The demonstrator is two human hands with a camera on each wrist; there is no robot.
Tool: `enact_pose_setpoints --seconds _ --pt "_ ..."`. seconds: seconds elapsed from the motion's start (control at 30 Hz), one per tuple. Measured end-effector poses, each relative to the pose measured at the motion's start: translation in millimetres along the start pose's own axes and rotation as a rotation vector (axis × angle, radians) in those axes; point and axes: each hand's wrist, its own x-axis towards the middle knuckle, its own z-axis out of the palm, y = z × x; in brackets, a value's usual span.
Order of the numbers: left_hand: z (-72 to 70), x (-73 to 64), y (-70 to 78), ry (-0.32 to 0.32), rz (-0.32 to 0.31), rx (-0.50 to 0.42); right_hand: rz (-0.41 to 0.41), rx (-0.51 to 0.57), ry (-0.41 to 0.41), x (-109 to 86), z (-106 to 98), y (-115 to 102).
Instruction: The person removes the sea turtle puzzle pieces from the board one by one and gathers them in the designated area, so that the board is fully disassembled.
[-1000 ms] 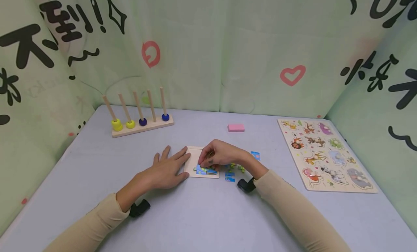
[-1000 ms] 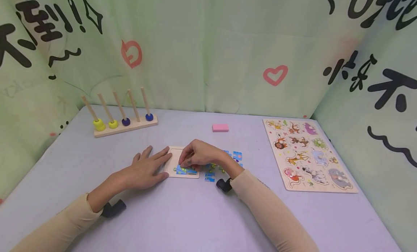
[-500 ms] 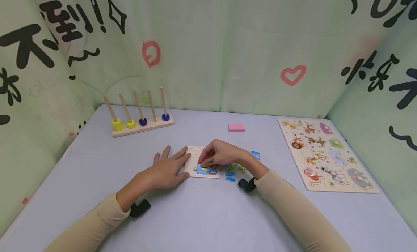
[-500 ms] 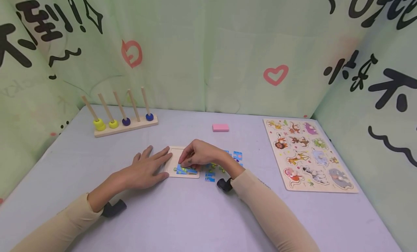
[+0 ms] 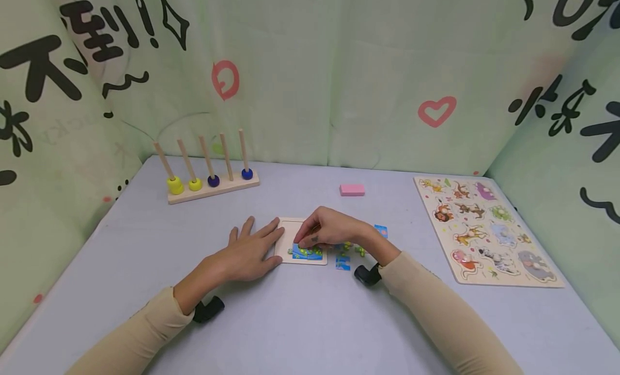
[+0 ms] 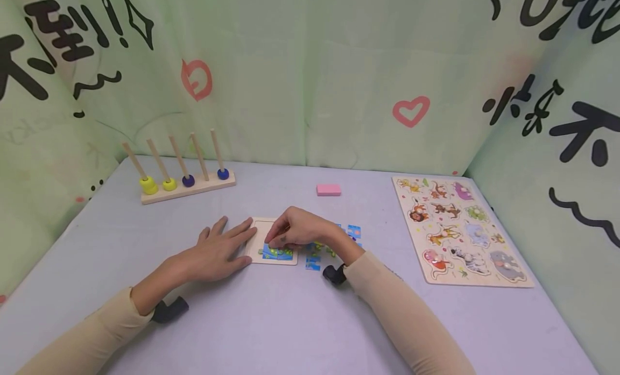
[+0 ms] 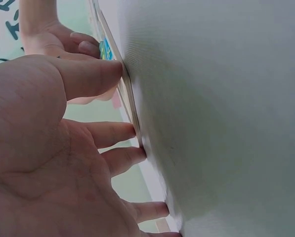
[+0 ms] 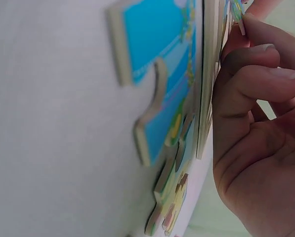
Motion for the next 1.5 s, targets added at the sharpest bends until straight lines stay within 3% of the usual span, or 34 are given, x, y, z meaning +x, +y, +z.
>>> enact_pose_setpoints --seconds 0.4,0.73,1.5 --pt "-1.6 -1.9 0.6 0.001 0.015 -0.015 0.02 0.121 0.003 -1.2 -1 -1" --pt "-1.5 -1.7 1.3 -0.007 0.0 -0.012 0.024 0.124 0.012 -7.4 -5 2" --pt "1.4 -1.6 0.7 0.011 0.012 -0.011 0.098 0.111 0.07 -65.5 -28 34"
